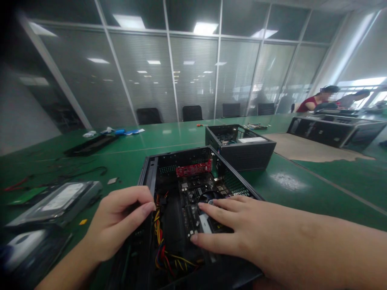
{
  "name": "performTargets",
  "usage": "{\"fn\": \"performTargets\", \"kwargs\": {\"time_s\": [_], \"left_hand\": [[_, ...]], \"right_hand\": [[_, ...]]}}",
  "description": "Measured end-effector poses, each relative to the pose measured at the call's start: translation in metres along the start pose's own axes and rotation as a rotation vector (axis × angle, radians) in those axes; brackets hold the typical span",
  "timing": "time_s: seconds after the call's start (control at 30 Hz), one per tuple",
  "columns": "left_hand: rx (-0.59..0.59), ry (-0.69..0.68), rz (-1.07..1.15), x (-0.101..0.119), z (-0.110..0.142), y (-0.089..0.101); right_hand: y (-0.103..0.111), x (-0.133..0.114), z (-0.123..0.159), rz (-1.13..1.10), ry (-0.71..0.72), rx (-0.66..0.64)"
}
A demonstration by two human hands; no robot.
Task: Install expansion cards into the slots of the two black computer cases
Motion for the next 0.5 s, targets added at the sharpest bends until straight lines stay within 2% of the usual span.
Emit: {"fn": "performTargets", "kwargs": {"time_s": [0.07, 0.13, 0.23, 0.3, 0.33, 0.4, 0.5], "left_hand": [[0.094, 0.036, -0.007, -0.01, -0.001, 0.018], [0.245, 0.037, 0.038, -0.017, 0.002, 0.045], [0.492, -0.088, 0.192, -0.014, 0.014, 0.082], [0.616, -0.216, 0.282, -0.01, 0.025, 0.094], [0.651, -0.27, 0.298, -0.01, 0.029, 0.094], [0.642, -0.273, 0.242, -0.021, 0.03, 0.08], [0.439, -0.05, 0.003, -0.069, 0.019, 0.033]], "right_hand": [[0.001, 0.004, -0.014, -0.006, 0.022, -0.03], [0.0, 0.016, -0.032, -0.005, 0.035, -0.051], [-0.002, 0.045, -0.071, -0.004, 0.042, -0.059], [-0.003, 0.067, -0.103, 0.001, 0.039, -0.053], [-0.004, 0.078, -0.121, 0.004, 0.037, -0.045], [-0.005, 0.102, -0.161, 0.008, 0.026, -0.017], [-0.005, 0.148, -0.221, 0.011, -0.083, 0.053]]}}
Point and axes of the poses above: each hand's wrist, its own z-axis away from the middle knuckle, its own y-axis out of the back of the hand, x = y × z, the point moved 10 cm from there along -z, towards the middle knuckle, and after that the axes turned 6 degrees about z, right-handed, at the moved point
